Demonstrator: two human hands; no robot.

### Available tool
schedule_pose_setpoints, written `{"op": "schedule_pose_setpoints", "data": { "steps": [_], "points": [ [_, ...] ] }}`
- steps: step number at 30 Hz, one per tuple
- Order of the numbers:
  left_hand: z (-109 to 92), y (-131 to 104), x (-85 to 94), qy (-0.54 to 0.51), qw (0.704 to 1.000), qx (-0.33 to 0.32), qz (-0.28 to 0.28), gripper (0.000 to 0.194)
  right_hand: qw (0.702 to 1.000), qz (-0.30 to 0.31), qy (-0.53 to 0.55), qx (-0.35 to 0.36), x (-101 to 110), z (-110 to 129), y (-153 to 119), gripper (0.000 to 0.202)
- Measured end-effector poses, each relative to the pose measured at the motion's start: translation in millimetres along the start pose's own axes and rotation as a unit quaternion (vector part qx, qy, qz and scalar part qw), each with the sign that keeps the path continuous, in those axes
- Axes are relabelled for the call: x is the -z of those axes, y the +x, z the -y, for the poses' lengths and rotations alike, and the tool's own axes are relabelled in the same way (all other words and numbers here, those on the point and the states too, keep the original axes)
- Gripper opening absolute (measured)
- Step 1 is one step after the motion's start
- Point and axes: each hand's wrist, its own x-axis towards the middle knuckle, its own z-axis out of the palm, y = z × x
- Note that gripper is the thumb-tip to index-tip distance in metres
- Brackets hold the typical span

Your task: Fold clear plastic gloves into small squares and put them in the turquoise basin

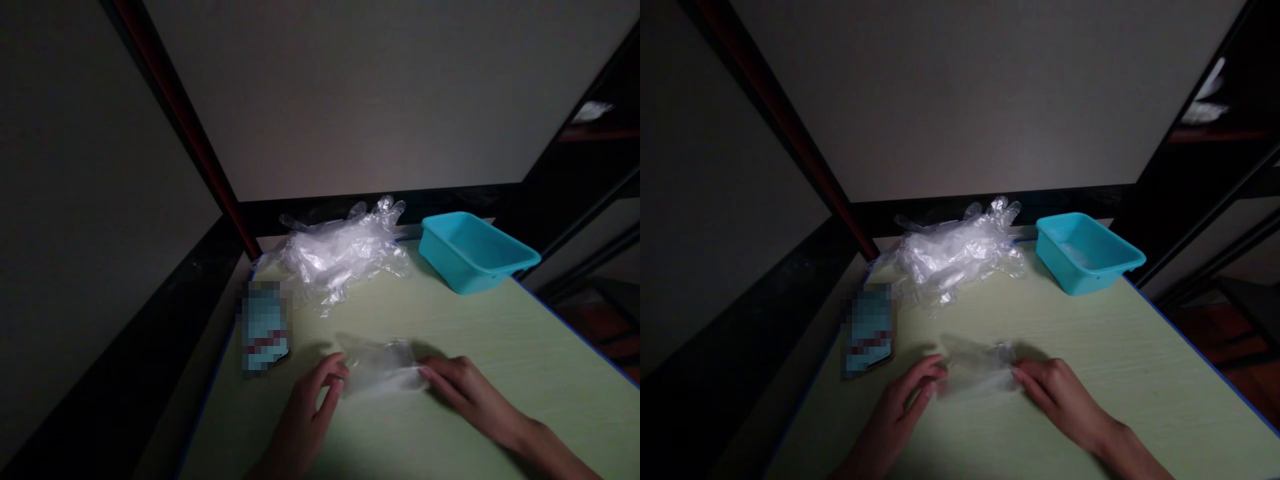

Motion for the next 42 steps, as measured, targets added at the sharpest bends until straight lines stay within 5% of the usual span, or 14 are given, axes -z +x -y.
{"op": "schedule_pose_setpoints", "data": {
  "steps": [8, 17, 21, 26, 31, 42],
  "points": [
    [-3, 18, -8.1, -0.095, 0.992, 0.074, -0.047, 0.035, 0.987, -0.064, 0.078, -0.126, -15, -2, 21, 0.021],
    [-2, 19, -13.5, -0.101, 0.989, 0.077, -0.082, 0.037, 0.972, -0.117, 0.082, -0.188, -26, -11, 21, 0.038],
    [0, 28, -7.9, -0.032, 0.996, 0.066, -0.06, 0.034, 0.971, -0.12, 0.047, -0.201, -28, -10, 22, 0.039],
    [-10, 65, -2.9, 0.217, 0.976, -0.018, 0.01, 0.018, 0.972, -0.126, 0.028, -0.198, -29, -7, 21, 0.034],
    [-14, 94, -14.5, 0.246, 0.968, -0.051, 0.026, 0.011, 0.97, -0.129, 0.01, -0.204, -28, -4, 21, 0.034],
    [1, 94, -12.0, 0.223, 0.973, -0.055, 0.04, 0.015, 0.968, -0.152, -0.047, -0.193, -30, 2, 19, 0.032]
  ]
}}
